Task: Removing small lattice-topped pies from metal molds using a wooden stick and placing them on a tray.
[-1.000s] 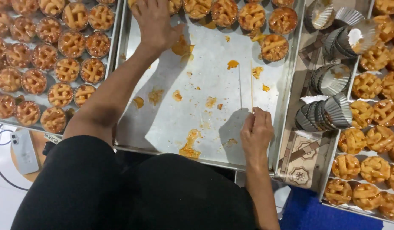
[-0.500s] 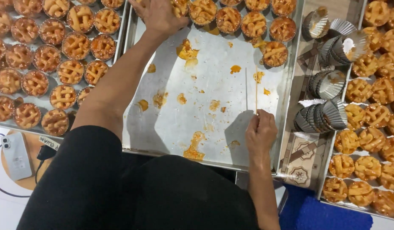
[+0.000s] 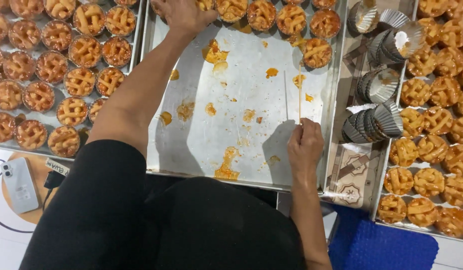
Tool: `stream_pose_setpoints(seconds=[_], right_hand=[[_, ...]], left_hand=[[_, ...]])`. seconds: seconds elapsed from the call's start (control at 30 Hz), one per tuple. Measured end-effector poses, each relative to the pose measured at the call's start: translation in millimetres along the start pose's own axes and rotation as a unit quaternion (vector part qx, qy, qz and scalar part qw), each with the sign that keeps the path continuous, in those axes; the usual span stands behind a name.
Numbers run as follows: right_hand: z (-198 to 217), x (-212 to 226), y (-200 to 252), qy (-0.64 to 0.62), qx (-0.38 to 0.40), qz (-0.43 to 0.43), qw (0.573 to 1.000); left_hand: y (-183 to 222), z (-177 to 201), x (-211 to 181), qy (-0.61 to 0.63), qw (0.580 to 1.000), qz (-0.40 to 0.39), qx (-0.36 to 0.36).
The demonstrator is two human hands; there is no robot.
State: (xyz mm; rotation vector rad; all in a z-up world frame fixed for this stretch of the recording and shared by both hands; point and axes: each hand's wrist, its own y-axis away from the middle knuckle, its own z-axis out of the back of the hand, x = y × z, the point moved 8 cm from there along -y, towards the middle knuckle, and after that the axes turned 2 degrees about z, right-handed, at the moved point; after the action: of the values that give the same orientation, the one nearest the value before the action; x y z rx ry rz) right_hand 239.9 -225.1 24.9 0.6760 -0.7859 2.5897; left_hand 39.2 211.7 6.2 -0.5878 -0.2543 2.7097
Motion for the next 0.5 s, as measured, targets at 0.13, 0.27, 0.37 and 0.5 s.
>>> stream_pose_setpoints(seconds=[0.13, 0.27, 0.37, 0.5], right_hand=[[-2, -7, 1, -0.009, -0.013, -0.013, 1.000], [-4, -10, 3, -0.009, -0.027, -0.015, 0.999], [-3, -4, -1, -0.004, -0.017, -0.007, 1.000], [-1, -2, 1, -0.021, -0.025, 0.013, 0.999]], left_hand=[[1, 17, -10, 0.013, 1.000, 0.022, -0.010], [2, 30, -26, -0.038, 0.998, 0.036, 0.034], [6, 22, -25, -0.065, 0.996, 0.033, 0.050], [8, 24, -34, -0.103, 0.993, 0.001, 0.052]])
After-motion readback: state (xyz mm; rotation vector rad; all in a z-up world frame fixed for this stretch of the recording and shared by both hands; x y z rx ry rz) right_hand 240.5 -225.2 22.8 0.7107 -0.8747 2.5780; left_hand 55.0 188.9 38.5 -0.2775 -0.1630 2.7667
